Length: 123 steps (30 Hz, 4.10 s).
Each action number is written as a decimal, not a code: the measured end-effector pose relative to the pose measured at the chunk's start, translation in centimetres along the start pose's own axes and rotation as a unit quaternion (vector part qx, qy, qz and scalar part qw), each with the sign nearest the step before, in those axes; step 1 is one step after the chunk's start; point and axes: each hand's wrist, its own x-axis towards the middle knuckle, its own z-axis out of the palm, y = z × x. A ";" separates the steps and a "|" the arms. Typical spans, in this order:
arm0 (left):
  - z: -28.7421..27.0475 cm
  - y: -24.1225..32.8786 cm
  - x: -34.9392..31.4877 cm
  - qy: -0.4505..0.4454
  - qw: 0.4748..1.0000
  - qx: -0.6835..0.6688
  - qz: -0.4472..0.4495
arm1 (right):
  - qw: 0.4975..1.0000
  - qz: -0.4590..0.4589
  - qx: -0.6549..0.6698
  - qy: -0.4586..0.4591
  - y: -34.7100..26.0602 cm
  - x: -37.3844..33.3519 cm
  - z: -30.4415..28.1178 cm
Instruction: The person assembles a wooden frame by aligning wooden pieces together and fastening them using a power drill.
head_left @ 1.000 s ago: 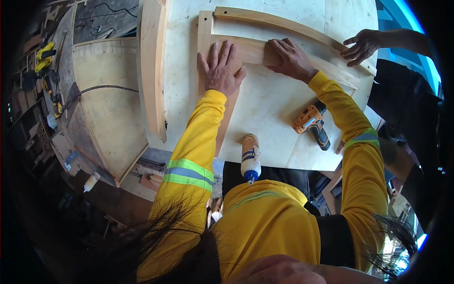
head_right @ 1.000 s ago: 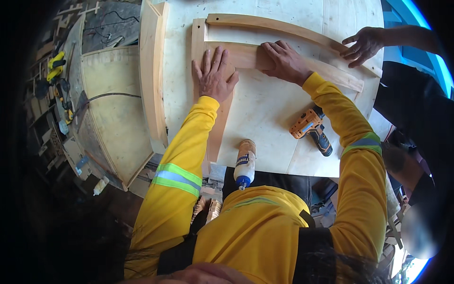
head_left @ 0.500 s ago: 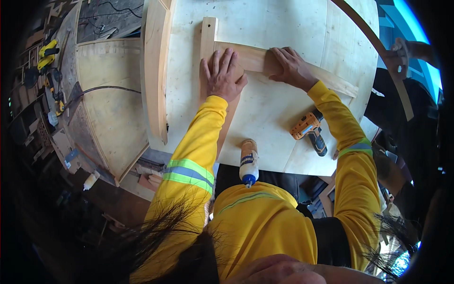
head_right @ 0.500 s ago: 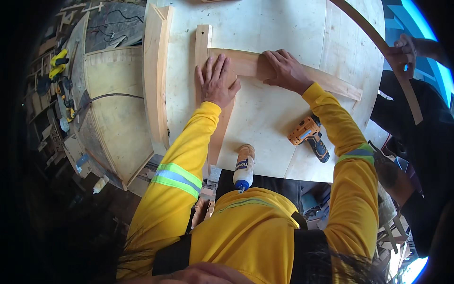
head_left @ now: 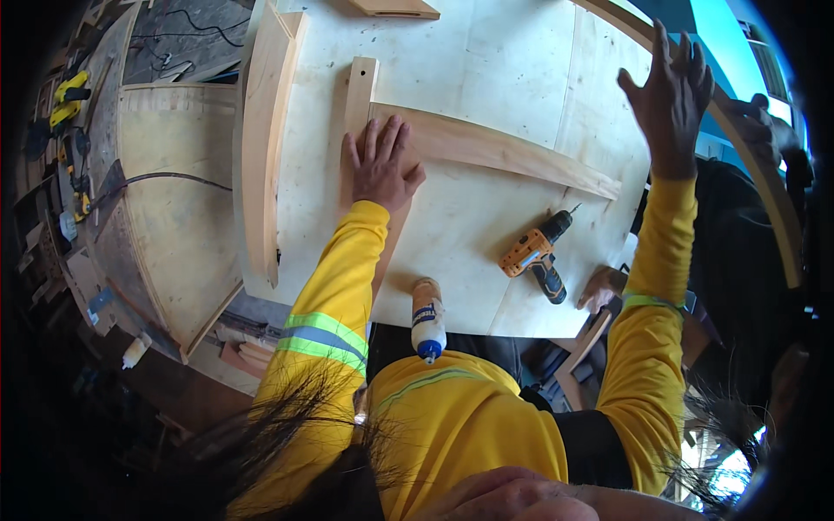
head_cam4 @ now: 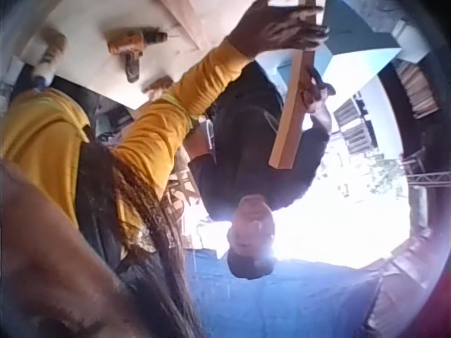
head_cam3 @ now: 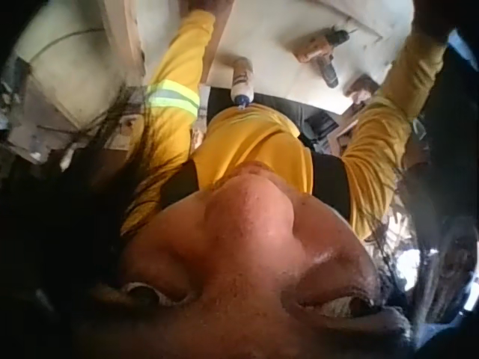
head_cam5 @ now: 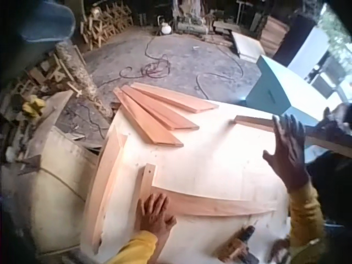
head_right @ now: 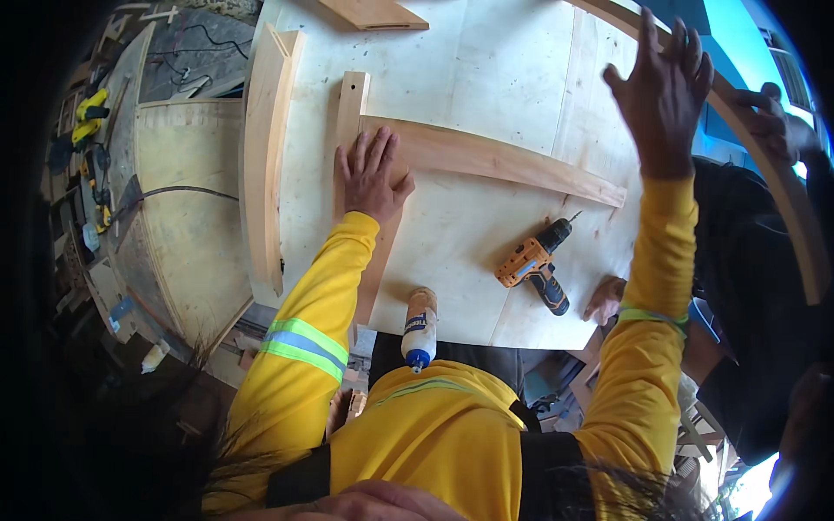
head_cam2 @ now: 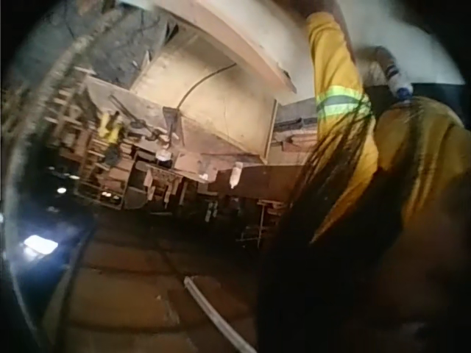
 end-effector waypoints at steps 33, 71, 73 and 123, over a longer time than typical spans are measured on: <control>0.3 0.3 0.6 0.017 0.999 -0.031 -0.002 | 0.904 -0.110 0.392 -0.134 -4.4 -12.6 7.8; 0.5 0.2 0.5 0.022 0.999 -0.034 -0.003 | 0.841 0.066 0.475 -0.251 -17.2 -11.4 7.2; 0.4 0.0 0.5 0.032 0.999 -0.025 0.001 | 0.835 0.097 0.467 -0.274 -17.9 -10.9 7.1; 0.9 1.1 0.5 0.042 0.991 -0.010 -0.128 | 0.851 0.130 0.468 -0.202 -24.6 -7.2 7.6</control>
